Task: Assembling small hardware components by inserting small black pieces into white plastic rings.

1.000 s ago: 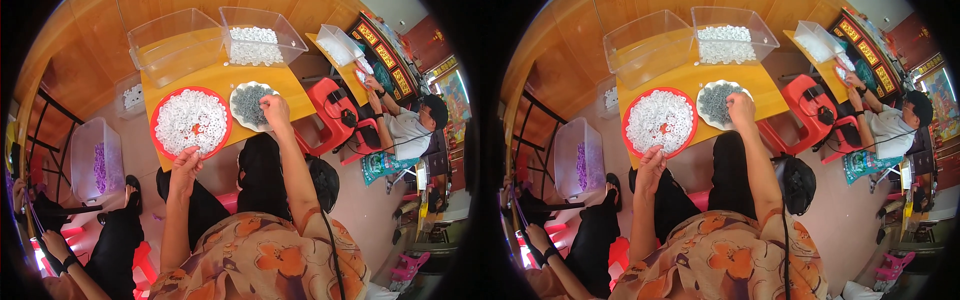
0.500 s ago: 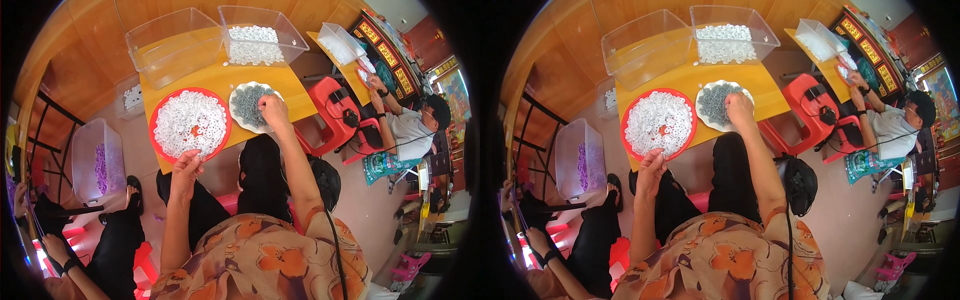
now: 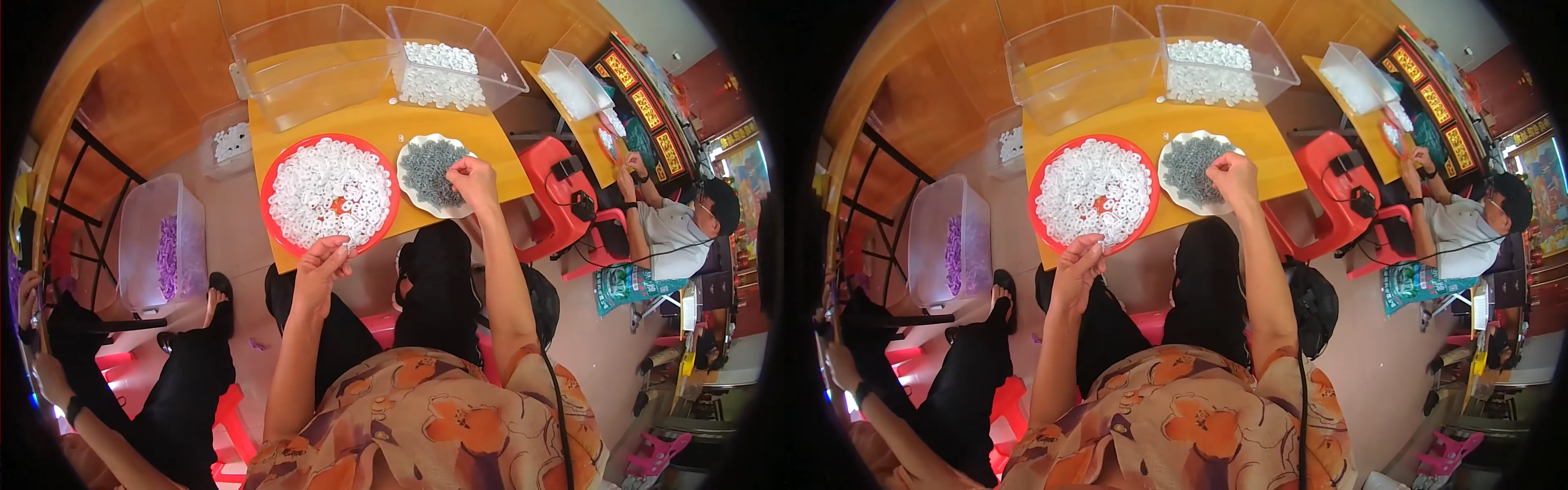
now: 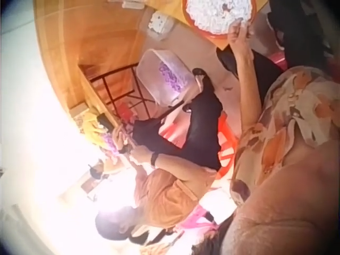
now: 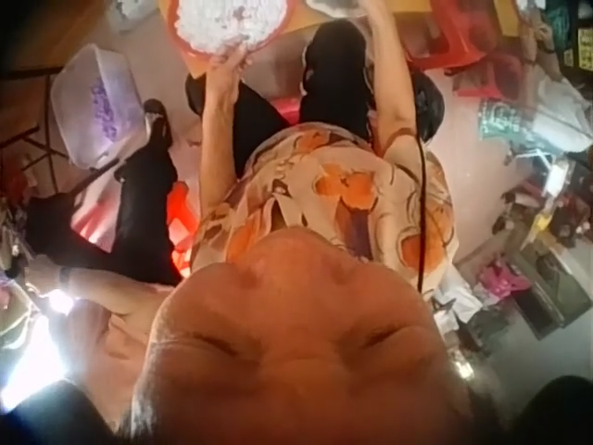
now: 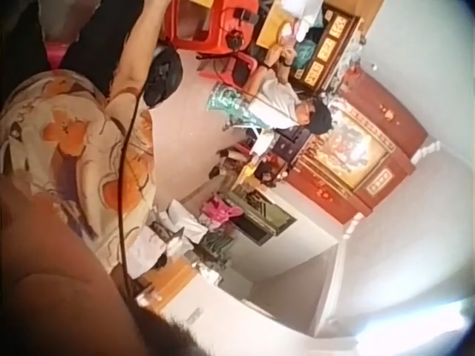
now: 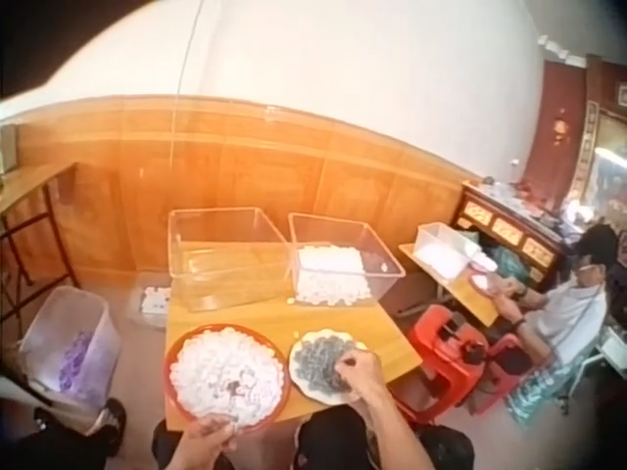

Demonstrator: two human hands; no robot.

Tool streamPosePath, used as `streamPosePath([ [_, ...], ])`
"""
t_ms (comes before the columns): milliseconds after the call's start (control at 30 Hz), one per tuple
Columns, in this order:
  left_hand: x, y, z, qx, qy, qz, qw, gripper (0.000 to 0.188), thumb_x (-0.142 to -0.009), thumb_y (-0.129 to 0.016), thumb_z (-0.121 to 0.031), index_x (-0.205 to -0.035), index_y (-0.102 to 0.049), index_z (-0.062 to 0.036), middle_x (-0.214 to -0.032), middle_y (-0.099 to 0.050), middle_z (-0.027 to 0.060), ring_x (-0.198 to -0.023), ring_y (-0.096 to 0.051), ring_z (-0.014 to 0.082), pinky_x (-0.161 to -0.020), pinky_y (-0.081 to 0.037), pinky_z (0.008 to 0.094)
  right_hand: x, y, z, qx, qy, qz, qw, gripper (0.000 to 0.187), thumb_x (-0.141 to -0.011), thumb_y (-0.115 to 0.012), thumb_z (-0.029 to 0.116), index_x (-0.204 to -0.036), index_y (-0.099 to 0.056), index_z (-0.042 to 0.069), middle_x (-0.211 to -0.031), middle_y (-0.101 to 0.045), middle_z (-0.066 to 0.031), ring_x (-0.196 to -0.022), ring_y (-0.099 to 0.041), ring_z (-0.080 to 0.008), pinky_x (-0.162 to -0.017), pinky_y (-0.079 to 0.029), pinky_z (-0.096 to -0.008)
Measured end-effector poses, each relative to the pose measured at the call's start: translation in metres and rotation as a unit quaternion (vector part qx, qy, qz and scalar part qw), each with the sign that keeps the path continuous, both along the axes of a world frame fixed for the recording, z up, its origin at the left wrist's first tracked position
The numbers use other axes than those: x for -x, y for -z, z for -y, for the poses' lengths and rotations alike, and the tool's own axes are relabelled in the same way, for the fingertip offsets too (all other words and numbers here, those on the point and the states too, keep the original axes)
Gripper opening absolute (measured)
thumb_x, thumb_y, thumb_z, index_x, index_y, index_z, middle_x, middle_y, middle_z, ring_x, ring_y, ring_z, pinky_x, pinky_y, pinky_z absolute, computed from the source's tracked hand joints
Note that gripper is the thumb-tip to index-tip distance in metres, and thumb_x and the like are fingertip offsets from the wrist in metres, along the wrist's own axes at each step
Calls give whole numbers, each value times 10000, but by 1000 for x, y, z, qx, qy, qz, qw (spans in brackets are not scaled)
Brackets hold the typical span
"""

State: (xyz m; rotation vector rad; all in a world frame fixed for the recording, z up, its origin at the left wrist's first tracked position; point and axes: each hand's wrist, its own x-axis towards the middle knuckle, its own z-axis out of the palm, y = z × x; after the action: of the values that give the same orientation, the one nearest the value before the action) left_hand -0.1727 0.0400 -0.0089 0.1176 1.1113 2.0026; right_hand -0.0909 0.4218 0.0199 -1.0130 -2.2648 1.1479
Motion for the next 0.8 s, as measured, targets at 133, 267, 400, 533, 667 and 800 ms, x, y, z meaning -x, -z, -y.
streamPosePath([
  [133,2,-8,0,-4,-17,39,999,186,-1043,-687,-135,-1217,-714,-75,-978,-765,52,-741,-634,100,-752,-508,261,3,-11,23,131,-52,-78,987,48,-859,-758,31,-891,-744,-2,-769,-734,-55,-613,-620,-90,-567,-475,-247],
  [267,1,-14,0,0,-20,28,999,157,-1053,-676,-158,-1176,-727,-74,-939,-741,31,-744,-636,102,-766,-515,256,10,-61,100,194,-125,-80,970,45,-911,-741,36,-938,-733,1,-811,-737,-33,-617,-563,-44,-558,-411,-204],
  [400,0,-9,-6,65,-1,-47,997,218,-1051,-680,-177,-1221,-718,-46,-970,-731,18,-776,-620,79,-731,-493,238,7,-47,166,71,-265,-62,960,123,-900,-754,98,-973,-723,4,-775,-715,-32,-700,-648,-88,-650,-529,-265],
  [533,-10,-19,1,98,-61,-100,988,180,-1024,-696,-109,-1160,-766,-14,-887,-741,10,-723,-622,78,-690,-465,221,7,-47,206,-67,-346,-38,935,134,-872,-734,120,-921,-673,11,-765,-702,-162,-680,-715,-319,-641,-562,-395],
  [667,-14,-16,-11,85,-46,-126,987,189,-1016,-702,-99,-1160,-761,8,-889,-740,11,-722,-621,75,-679,-461,225,-9,-48,204,-146,-341,-51,927,129,-881,-736,110,-902,-649,17,-739,-691,-173,-699,-709,-395,-635,-568,-452],
  [800,-18,-12,-15,92,-5,-142,986,191,-1013,-702,-88,-1166,-755,14,-864,-731,18,-710,-616,76,-670,-459,227,-21,-44,196,-239,-330,-16,913,150,-889,-737,104,-884,-622,7,-754,-692,-184,-723,-714,-392,-622,-561,-465],
])
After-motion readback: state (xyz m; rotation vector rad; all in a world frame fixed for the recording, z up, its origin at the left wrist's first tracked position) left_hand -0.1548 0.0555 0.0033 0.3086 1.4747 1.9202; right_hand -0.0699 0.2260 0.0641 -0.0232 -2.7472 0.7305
